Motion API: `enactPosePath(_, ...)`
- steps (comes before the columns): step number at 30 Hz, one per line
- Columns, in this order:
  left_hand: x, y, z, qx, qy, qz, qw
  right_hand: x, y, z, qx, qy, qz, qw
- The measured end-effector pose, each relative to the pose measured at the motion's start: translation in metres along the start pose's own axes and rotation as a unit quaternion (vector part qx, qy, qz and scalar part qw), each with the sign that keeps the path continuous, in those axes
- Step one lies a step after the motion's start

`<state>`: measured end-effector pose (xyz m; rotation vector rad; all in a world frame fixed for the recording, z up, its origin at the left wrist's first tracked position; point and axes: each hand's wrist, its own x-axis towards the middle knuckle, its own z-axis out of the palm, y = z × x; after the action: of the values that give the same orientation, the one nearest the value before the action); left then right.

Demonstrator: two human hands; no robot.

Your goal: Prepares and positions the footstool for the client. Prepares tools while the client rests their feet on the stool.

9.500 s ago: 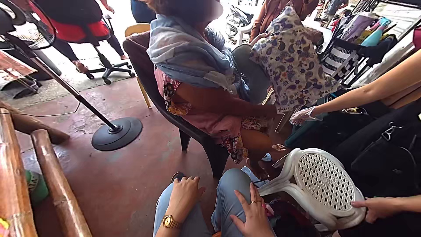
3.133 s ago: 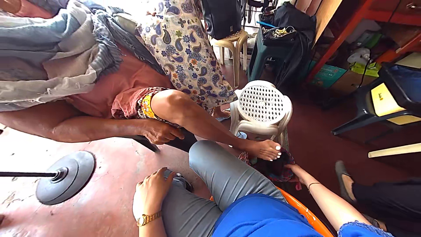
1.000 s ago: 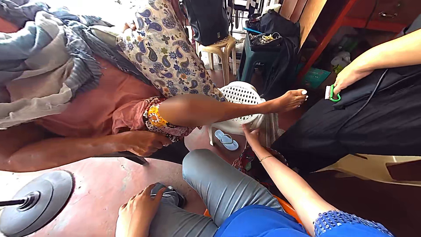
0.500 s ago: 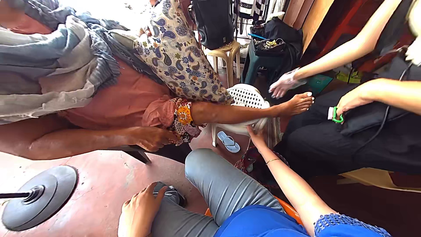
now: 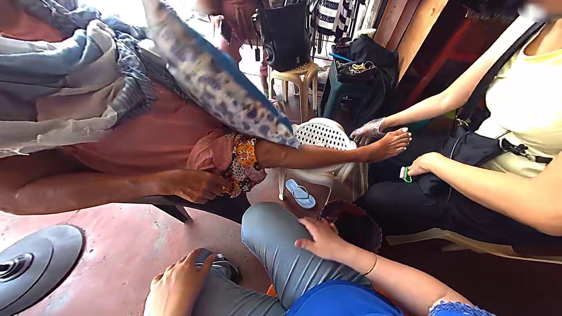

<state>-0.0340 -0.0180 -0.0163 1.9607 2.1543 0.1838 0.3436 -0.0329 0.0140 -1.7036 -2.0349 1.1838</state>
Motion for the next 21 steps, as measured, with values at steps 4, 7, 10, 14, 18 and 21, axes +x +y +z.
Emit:
enactPosePath(4,0.000,-0.001,0.000,0.000,-0.003,-0.001,1.000,0.009,-0.018,0.036,-0.089,0.015,-0.029,0.996)
enactPosePath(7,0.001,-0.006,0.002,-0.002,-0.010,0.004,1.000,0.016,-0.020,0.041,-0.115,0.018,-0.015,0.993)
enactPosePath(10,0.003,-0.013,0.008,-0.004,-0.003,0.008,1.000,0.016,-0.016,0.041,-0.106,0.026,-0.022,0.994)
enactPosePath(14,0.007,-0.018,0.013,-0.005,-0.011,0.009,1.000,0.016,-0.013,0.043,-0.108,0.036,-0.025,0.993)
enactPosePath(18,0.008,-0.017,0.013,0.000,-0.020,0.002,1.000,0.015,-0.014,0.043,-0.109,0.036,-0.026,0.993)
enactPosePath(21,0.008,-0.019,0.016,-0.001,-0.019,0.002,1.000,0.015,-0.014,0.042,-0.114,0.033,-0.025,0.993)
